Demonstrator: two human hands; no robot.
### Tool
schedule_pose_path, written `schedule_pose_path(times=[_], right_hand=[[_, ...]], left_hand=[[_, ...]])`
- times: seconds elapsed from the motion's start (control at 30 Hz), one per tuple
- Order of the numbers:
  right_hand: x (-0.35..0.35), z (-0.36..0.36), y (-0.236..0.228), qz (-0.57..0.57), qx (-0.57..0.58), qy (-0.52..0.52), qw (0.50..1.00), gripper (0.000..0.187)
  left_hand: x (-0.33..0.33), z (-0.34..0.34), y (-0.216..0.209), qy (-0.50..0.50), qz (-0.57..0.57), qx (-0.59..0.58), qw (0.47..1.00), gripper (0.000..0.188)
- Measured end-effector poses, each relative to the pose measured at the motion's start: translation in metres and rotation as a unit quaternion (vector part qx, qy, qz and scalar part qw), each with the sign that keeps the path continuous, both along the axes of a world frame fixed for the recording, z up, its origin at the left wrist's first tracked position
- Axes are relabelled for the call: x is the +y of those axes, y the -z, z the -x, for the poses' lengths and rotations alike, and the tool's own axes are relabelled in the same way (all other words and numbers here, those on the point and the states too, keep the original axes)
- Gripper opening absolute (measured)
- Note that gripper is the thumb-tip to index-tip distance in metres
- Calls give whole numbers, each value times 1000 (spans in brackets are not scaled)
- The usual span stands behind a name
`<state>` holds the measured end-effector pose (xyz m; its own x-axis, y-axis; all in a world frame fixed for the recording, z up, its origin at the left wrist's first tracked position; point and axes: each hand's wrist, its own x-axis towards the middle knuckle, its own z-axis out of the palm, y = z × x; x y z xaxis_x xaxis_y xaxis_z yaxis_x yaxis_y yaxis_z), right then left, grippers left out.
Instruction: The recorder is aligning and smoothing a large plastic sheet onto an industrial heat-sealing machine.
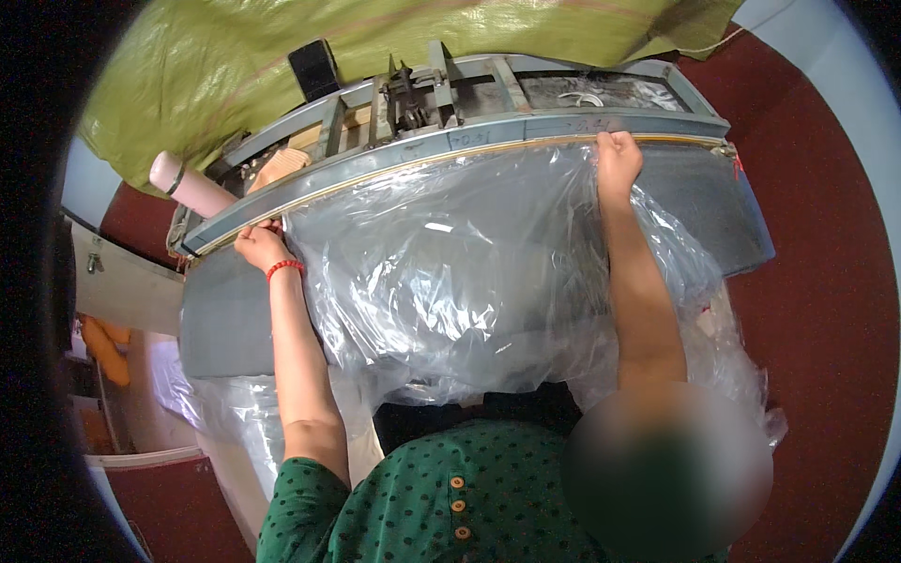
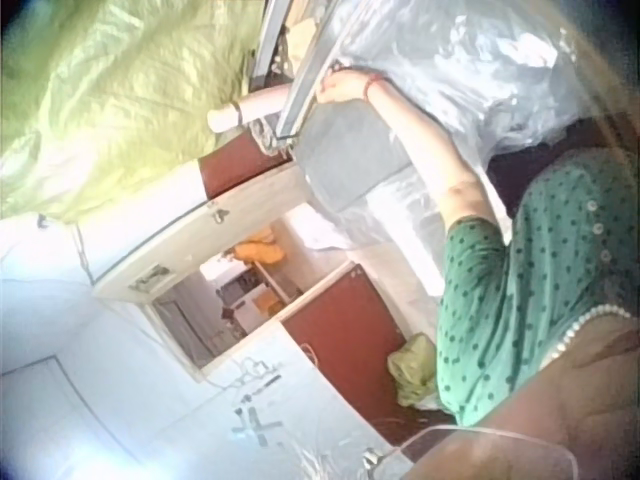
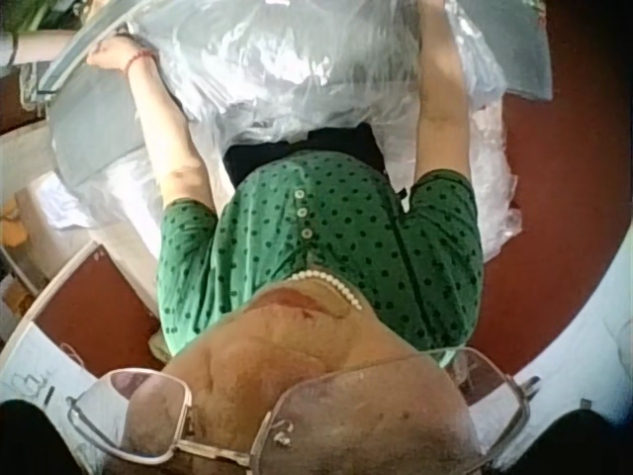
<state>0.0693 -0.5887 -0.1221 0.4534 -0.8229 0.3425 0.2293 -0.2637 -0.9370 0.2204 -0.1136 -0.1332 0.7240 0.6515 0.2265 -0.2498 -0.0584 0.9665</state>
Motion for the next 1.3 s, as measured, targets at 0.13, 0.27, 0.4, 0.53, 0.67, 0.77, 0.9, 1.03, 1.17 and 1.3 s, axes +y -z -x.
schedule_pose_path(times=[0.13,0.27,0.4,0.53,0.67,0.77,0.9,1.03,1.17,1.3], right_hand=[[0,6,0,75,51,-20,996,16],[-1,30,-2,202,39,-30,978,15],[-18,75,-14,218,-6,-1,976,10],[-36,103,-19,166,42,44,984,12],[-41,109,-13,109,42,37,992,14],[-42,107,-9,121,34,41,991,14],[-44,96,3,92,-34,16,995,16],[-48,86,10,68,-5,3,998,19],[-32,84,-15,259,132,122,949,22],[38,58,-66,433,115,65,892,24]], left_hand=[[10,15,-2,-9,-329,57,943,32],[5,26,-2,219,-269,16,938,27],[-14,42,-17,376,-88,48,921,15],[-36,70,-40,428,-75,17,900,20],[-46,82,-52,437,-17,-15,899,12],[-43,78,-50,423,-2,-3,906,21],[-39,67,-40,391,-4,-14,920,18],[-40,65,-38,368,51,-7,928,9],[-39,80,-52,373,39,28,927,9],[-43,108,-75,436,102,56,892,13]])
